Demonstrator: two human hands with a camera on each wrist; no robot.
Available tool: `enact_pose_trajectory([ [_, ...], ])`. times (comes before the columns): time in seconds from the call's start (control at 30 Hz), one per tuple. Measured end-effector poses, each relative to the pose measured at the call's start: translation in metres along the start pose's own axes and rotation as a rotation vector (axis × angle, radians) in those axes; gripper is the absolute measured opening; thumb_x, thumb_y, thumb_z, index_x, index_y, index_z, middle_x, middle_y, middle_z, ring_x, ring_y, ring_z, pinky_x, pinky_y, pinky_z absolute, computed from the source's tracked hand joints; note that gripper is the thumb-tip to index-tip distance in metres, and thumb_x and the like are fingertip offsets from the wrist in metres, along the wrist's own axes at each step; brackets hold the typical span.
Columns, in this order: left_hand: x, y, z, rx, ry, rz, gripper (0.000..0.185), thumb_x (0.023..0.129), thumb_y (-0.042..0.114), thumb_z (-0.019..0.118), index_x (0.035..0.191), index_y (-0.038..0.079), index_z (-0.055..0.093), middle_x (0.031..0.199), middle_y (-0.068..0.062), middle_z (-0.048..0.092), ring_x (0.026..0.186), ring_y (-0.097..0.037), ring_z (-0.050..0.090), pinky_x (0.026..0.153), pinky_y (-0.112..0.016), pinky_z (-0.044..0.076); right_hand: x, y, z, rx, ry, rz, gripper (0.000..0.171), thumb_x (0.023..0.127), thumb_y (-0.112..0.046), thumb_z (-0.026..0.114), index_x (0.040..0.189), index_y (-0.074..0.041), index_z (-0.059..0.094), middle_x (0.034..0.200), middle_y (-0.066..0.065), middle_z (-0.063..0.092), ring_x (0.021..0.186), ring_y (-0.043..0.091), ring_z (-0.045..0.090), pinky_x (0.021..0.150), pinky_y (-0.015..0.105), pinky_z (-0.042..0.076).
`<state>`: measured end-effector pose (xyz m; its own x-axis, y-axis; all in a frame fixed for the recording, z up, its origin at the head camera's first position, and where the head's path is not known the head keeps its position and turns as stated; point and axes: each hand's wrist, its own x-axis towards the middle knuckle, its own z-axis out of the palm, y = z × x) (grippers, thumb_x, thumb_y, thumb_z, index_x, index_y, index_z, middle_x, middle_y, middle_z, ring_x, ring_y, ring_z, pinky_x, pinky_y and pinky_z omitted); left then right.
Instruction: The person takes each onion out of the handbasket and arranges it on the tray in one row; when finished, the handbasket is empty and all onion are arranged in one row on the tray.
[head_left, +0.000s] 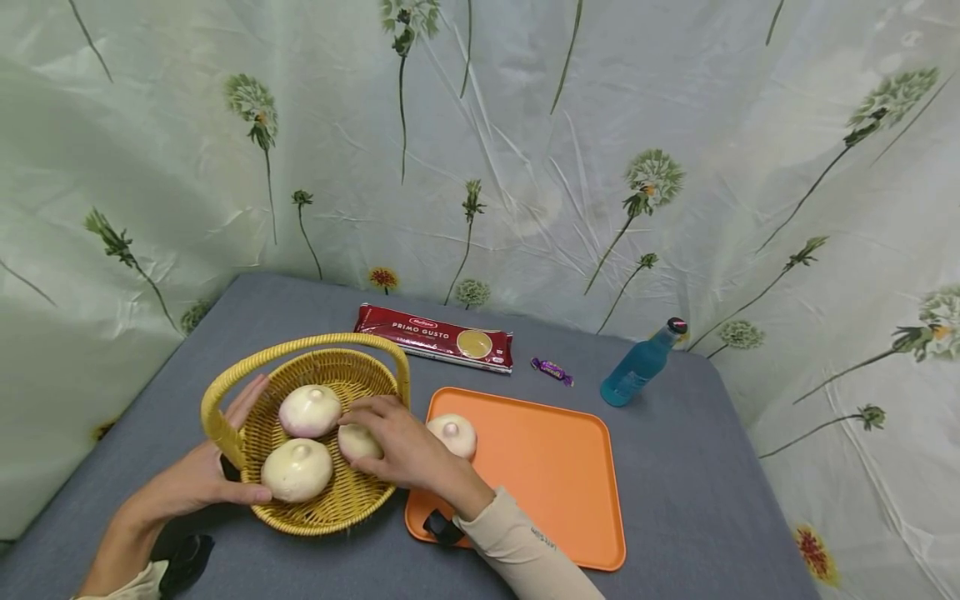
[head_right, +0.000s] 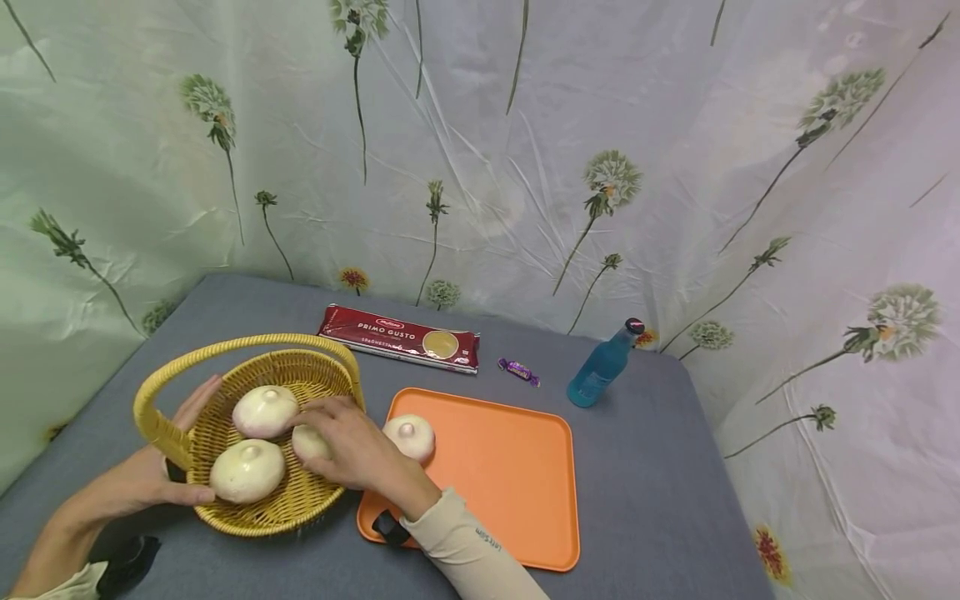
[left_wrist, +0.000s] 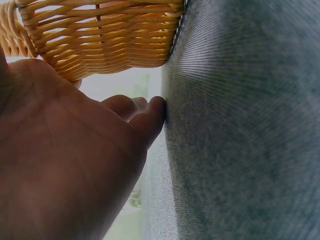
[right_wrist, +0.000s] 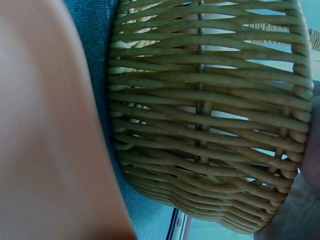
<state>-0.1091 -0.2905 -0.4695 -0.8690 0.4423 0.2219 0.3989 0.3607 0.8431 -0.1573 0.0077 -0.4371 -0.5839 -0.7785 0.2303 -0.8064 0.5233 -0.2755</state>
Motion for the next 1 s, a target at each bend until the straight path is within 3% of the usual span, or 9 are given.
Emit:
enact_pose_trajectory([
  [0.5,0.0004,-0.0002,0.0000,0.001,0.003,0.001,0.133,0.066,0.005,0.087,0.162,0.015,-0.005,0.168,0.006,-0.013,0.146,0.009,-0.007,0.099,-0.001,0.010,0.0004,-0.0009,-0.0012,-0.024,-0.005,-0.014,0.044,0.091,-0.032,0.073,0.130,-0.015,0.063,0.136,0.003,0.060,0.128,0.016,0.053,0.108,0.024,0.039],
  [1.0,0.0007,-0.0006,-0.0003,-0.008,0.001,-0.001,0.132,0.068,0.007,0.086,0.163,0.018,-0.005,0.168,0.006,-0.012,0.146,0.009,-0.006,0.100,-0.001,0.010,-0.0016,-0.0012,-0.0012,0.036,0.020,-0.028,0.040,0.090,-0.031,0.074,0.126,-0.015,0.066,0.136,0.004,0.061,0.129,0.019,0.052,0.111,0.026,0.036],
])
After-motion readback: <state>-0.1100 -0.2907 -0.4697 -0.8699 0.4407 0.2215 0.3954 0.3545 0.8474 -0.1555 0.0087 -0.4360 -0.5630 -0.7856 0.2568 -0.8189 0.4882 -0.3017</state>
